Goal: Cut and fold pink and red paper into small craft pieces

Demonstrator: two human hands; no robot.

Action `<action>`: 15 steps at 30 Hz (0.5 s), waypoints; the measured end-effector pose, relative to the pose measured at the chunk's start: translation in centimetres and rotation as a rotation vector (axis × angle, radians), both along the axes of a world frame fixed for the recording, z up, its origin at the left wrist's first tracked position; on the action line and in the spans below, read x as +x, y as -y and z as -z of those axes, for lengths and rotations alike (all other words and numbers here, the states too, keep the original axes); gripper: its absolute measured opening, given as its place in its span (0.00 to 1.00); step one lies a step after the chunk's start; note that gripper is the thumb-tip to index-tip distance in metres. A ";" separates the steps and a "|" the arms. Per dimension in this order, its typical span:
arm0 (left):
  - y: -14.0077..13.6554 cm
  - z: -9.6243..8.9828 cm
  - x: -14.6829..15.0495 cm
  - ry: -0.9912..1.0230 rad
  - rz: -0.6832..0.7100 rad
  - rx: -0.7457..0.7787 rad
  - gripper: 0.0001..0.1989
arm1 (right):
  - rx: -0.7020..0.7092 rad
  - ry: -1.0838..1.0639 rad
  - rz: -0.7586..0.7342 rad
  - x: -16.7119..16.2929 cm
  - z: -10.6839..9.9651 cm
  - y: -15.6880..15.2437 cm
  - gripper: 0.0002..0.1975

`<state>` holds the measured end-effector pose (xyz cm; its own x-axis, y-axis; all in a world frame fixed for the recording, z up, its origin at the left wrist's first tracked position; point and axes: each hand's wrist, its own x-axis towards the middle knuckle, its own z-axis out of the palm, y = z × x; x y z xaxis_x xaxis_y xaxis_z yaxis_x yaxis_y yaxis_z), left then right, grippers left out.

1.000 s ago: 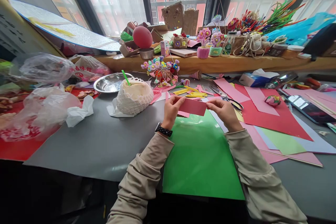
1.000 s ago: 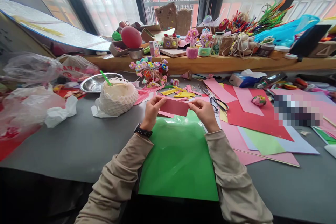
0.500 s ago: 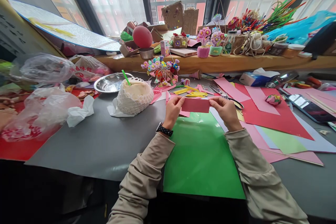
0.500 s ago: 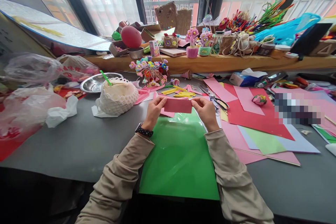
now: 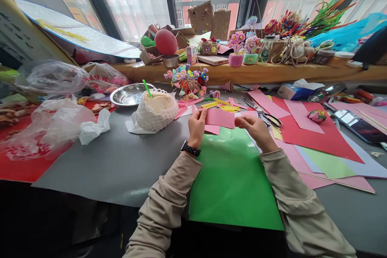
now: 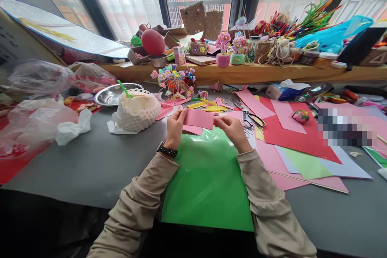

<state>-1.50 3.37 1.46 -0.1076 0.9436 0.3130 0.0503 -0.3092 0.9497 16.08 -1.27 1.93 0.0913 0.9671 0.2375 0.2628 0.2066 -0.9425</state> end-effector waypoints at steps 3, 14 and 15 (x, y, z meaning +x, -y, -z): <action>0.1 0.0 0.1 0.017 0.004 -0.009 0.14 | 0.013 0.028 0.051 -0.1 0.4 -0.2 0.19; 0.2 0.0 0.2 -0.053 0.019 0.036 0.15 | -0.100 0.000 0.017 -0.5 0.4 -0.1 0.14; 0.3 -0.1 0.2 -0.091 -0.021 0.077 0.15 | -0.089 -0.003 0.029 -0.5 0.4 -0.1 0.14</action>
